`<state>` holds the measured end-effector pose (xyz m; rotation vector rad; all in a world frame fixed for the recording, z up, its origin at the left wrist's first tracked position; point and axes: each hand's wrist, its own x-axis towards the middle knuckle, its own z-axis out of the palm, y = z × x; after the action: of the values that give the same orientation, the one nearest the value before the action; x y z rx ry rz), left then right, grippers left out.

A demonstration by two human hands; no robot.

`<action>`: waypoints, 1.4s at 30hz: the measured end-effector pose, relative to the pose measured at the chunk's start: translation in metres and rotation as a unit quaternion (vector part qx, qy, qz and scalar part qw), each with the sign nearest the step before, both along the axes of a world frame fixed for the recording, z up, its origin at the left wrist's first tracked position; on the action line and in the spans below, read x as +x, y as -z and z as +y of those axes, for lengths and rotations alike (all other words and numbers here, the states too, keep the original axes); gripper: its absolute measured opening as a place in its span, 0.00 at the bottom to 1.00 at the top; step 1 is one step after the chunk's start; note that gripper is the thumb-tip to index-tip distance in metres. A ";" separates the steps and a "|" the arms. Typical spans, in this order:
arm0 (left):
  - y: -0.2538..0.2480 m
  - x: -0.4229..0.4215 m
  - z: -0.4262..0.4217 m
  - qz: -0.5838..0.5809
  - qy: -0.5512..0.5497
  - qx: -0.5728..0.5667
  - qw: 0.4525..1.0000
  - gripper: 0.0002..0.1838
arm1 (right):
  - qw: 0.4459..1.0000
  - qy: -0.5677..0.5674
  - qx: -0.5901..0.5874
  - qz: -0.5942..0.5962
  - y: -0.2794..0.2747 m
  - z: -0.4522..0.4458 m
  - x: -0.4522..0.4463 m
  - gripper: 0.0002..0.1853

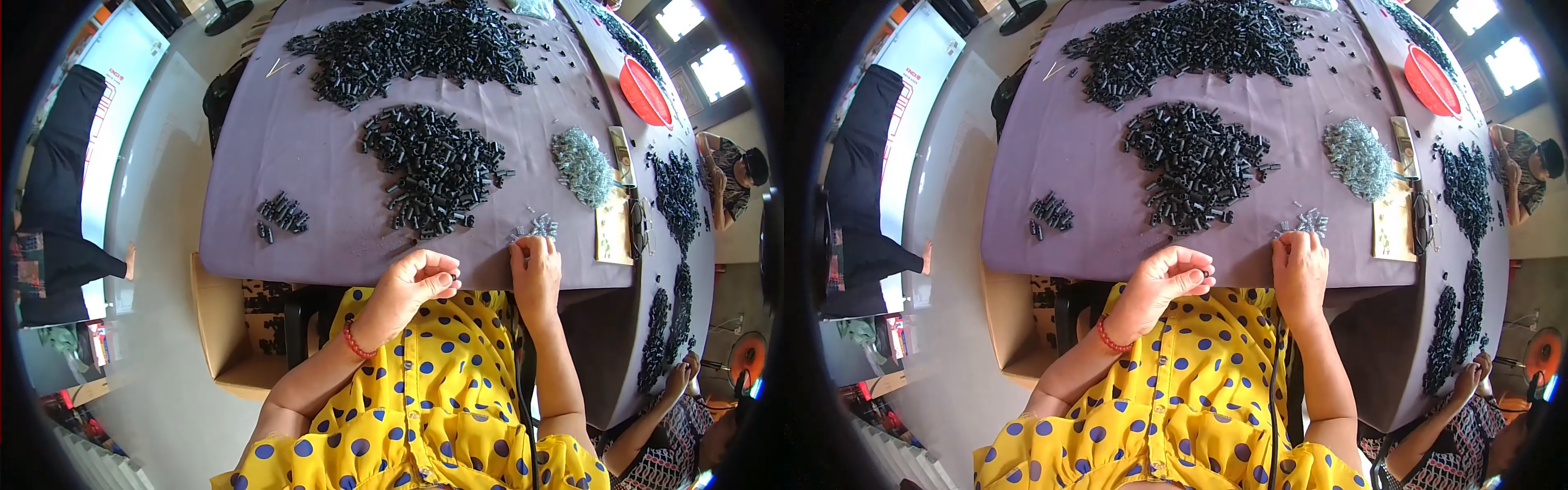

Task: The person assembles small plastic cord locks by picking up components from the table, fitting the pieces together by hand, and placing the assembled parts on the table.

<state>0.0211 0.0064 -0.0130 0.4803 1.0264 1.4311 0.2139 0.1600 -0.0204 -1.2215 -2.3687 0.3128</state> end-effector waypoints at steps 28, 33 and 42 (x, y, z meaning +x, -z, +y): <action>-0.002 -0.002 -0.001 -0.047 -0.015 -0.005 0.999 0.14 | 0.938 -0.247 -0.197 0.144 -0.053 -0.036 -0.043 0.14; -0.001 0.000 -0.001 0.021 -0.012 0.008 1.000 0.14 | 0.940 -0.277 -0.166 0.109 -0.056 -0.036 -0.043 0.15; 0.000 -0.001 -0.002 0.045 0.002 0.009 0.999 0.13 | 0.950 -0.284 -0.104 0.079 -0.057 -0.039 -0.042 0.16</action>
<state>0.0204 0.0045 -0.0129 0.5644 1.0846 1.4269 0.1718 0.1209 0.0363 -0.5355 -2.5445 0.8264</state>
